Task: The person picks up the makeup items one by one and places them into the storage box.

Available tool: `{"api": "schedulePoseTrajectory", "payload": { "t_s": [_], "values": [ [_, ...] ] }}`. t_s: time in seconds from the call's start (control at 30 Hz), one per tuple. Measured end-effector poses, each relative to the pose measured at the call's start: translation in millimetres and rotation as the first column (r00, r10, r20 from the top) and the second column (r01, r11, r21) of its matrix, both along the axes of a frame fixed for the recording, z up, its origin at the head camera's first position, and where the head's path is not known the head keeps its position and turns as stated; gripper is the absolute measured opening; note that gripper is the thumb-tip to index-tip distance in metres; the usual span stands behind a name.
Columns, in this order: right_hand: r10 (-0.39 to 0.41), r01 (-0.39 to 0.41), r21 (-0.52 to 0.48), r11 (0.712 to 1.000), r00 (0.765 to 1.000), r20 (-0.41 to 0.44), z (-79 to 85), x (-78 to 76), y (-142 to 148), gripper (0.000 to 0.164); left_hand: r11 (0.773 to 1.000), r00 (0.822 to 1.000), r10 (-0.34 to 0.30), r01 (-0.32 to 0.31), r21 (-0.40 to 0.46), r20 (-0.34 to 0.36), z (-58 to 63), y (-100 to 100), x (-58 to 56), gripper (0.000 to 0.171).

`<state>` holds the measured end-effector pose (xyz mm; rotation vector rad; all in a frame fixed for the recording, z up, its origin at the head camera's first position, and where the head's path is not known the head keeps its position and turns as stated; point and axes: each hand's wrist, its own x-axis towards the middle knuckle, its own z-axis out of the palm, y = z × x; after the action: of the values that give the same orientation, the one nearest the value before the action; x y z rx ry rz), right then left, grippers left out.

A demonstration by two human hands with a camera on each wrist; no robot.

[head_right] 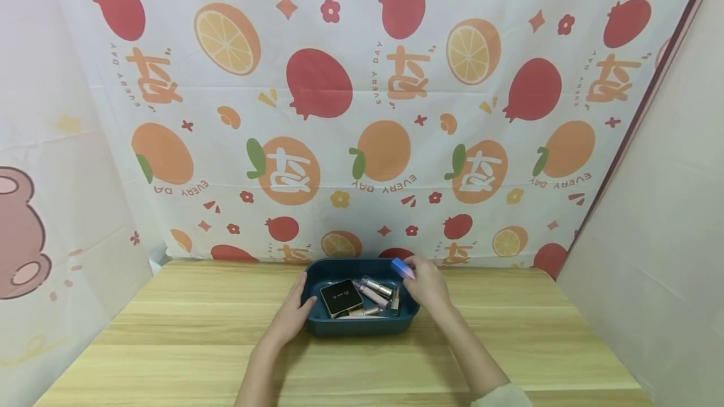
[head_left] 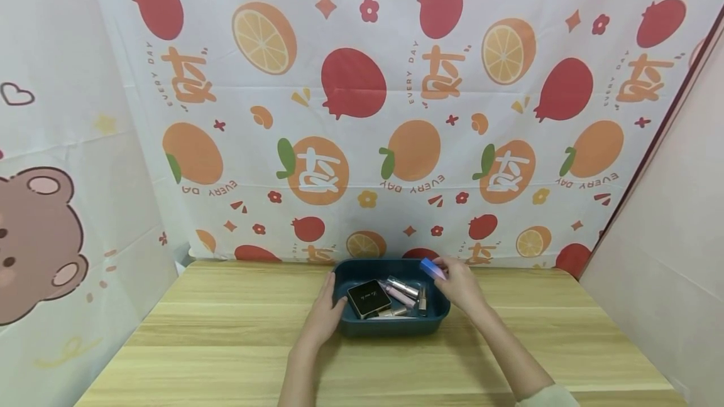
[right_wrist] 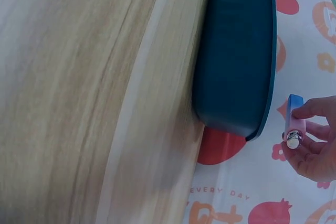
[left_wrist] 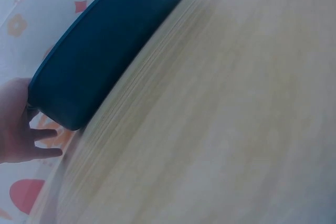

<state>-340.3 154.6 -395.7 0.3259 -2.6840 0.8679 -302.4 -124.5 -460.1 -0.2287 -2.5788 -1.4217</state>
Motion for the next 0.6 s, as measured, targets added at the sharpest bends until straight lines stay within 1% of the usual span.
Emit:
{"api": "schedulePoseTrajectory", "payload": {
  "t_s": [0.23,0.33,0.6],
  "values": [
    [0.036,-0.035,0.035,0.999,0.999,-0.02,-2.4,-1.1,-8,0.031,1.0,1.0,-0.004,0.004,-0.006,-0.003,0.1,-1,0.7,0.059],
    [0.038,-0.036,0.05,0.998,0.999,-0.032,-2.5,-1.3,-10,0.03,1.0,1.0,-0.005,0.004,-0.006,-0.004,-0.1,-1,0.4,0.059],
    [0.065,-0.063,0.064,0.996,0.997,-0.031,-5.3,-2.0,-19,0.029,1.0,1.0,0.0,0.0,-0.009,-0.004,0.1,-1,0.3,0.059]
  ]
}}
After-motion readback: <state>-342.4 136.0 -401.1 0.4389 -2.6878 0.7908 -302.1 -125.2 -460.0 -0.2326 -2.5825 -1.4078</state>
